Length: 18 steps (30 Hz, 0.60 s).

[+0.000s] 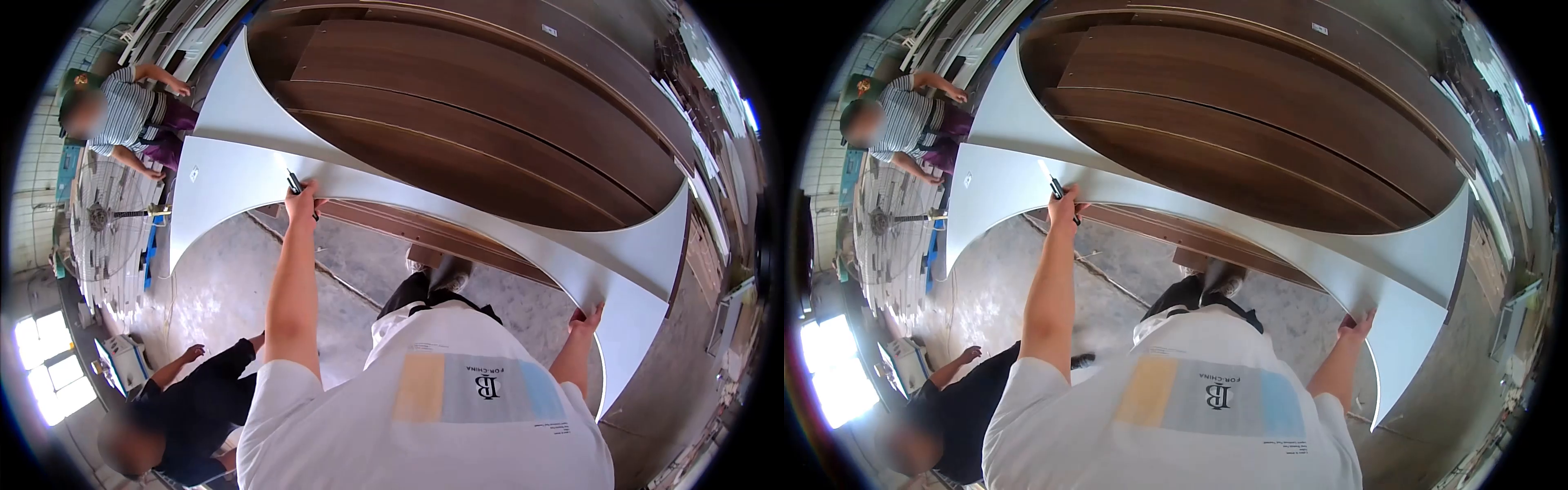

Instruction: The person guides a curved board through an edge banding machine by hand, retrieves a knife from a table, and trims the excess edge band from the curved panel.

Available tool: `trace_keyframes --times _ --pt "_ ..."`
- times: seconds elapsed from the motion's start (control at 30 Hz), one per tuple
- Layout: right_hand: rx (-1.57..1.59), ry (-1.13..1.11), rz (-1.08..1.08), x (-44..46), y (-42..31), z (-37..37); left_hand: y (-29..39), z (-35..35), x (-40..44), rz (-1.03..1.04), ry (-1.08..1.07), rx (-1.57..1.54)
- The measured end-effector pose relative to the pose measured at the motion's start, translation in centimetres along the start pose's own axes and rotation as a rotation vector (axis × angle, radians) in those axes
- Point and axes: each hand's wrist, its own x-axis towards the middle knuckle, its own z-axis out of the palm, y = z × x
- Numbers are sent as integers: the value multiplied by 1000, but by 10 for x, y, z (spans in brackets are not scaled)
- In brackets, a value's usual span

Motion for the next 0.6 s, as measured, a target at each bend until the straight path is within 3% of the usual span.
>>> trace_keyframes --times 0.6 --pt "16 -63 32 12 -2 13 2 4 3 -5 31 -17"
